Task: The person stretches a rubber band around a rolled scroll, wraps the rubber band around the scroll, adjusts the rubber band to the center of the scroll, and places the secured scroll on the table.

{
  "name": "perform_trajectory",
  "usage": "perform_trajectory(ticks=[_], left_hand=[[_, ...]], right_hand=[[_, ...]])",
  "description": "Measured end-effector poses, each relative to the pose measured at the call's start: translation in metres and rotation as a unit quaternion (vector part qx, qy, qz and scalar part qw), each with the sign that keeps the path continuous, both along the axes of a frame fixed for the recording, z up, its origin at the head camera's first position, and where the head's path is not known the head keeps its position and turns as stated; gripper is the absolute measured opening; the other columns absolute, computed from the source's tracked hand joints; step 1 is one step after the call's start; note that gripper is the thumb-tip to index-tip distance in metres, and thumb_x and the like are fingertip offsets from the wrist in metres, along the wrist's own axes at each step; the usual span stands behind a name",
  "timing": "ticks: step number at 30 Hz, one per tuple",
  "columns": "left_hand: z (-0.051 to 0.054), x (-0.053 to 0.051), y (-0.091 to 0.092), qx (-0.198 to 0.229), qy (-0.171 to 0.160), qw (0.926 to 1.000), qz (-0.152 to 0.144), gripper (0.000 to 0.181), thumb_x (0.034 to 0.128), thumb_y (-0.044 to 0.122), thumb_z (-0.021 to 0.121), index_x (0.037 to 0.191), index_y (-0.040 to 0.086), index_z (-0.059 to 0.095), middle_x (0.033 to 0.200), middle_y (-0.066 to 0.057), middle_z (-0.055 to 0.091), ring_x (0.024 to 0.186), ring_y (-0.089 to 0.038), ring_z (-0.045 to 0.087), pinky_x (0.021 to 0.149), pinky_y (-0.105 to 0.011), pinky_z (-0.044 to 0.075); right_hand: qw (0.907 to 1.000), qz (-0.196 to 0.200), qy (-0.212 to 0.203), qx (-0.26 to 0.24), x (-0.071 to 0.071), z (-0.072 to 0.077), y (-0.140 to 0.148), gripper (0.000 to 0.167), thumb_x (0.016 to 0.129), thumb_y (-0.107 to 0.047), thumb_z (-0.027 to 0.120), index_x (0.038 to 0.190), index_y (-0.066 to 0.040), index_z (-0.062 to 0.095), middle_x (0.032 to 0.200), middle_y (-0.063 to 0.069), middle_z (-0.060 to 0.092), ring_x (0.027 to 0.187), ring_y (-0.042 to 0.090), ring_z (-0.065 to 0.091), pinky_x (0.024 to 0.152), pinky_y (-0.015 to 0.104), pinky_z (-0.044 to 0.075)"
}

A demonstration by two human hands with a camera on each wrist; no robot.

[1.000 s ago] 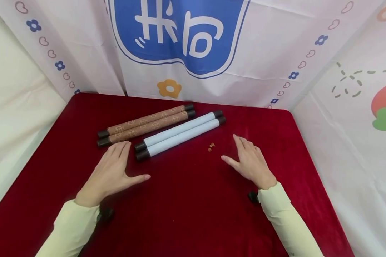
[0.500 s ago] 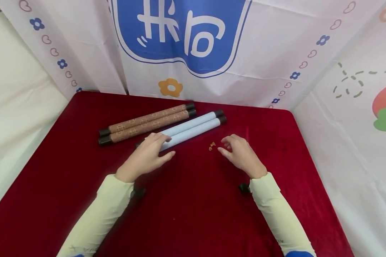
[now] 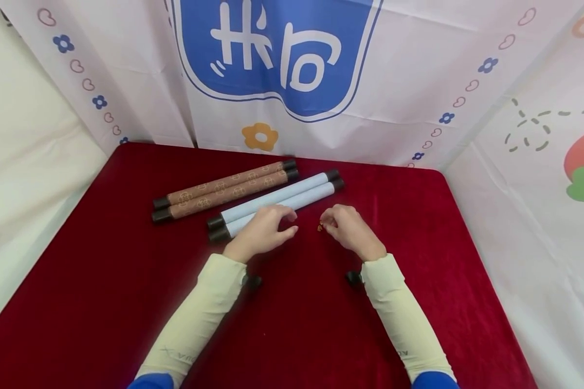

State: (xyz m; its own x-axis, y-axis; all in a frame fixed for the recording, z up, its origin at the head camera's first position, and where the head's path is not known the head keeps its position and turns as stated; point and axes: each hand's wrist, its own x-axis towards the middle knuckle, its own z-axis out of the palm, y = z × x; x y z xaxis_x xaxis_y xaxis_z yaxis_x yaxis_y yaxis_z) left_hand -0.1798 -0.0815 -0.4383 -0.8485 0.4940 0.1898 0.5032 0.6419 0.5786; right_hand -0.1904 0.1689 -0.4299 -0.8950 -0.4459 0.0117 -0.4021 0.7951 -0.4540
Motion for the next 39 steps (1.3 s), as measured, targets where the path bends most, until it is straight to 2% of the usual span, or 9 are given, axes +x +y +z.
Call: perform_trajectory(ticks=[6, 12, 23, 39], left_hand=[[-0.009, -0.001, 0.012, -0.006, -0.031, 0.9994, -0.014, 0.03, 0.0974, 0.02, 0.073, 0.119, 0.0, 0.073, 0.113, -0.013, 0.076, 0.113, -0.027, 0.071, 0.102, -0.045, 0.056], [-0.014, -0.001, 0.012, -0.011, -0.041, 0.999, -0.013, 0.029, 0.0978, 0.019, 0.072, 0.119, 0.0, 0.072, 0.115, -0.013, 0.076, 0.115, -0.027, 0.071, 0.103, -0.045, 0.055], [-0.013, -0.001, 0.008, -0.01, -0.04, 0.9991, -0.013, 0.03, 0.0982, 0.02, 0.071, 0.12, 0.0, 0.072, 0.115, -0.013, 0.076, 0.115, -0.028, 0.071, 0.103, -0.046, 0.055], [-0.014, -0.001, 0.011, -0.021, -0.055, 0.9981, -0.019, 0.029, 0.0988, 0.02, 0.072, 0.121, 0.001, 0.072, 0.116, -0.012, 0.075, 0.116, -0.027, 0.07, 0.104, -0.044, 0.055]], right_hand=[[0.9998, -0.006, -0.015, 0.014, -0.004, -0.005, -0.007, 0.017, 0.097, -0.004, 0.073, 0.113, -0.004, 0.08, 0.108, 0.011, 0.075, 0.093, 0.023, 0.068, 0.086, 0.037, 0.061], [0.9997, -0.003, -0.022, 0.013, -0.002, -0.009, -0.009, 0.019, 0.096, -0.003, 0.074, 0.113, -0.004, 0.08, 0.105, 0.009, 0.074, 0.091, 0.021, 0.066, 0.084, 0.035, 0.06], [0.9995, -0.011, -0.012, 0.025, -0.001, -0.01, -0.007, 0.01, 0.094, -0.004, 0.077, 0.102, -0.008, 0.081, 0.098, 0.008, 0.072, 0.086, 0.02, 0.066, 0.079, 0.033, 0.06], [0.9988, -0.022, -0.035, 0.025, -0.003, -0.015, -0.003, 0.008, 0.095, -0.007, 0.077, 0.102, -0.009, 0.08, 0.098, 0.007, 0.073, 0.082, 0.018, 0.065, 0.075, 0.032, 0.058]])
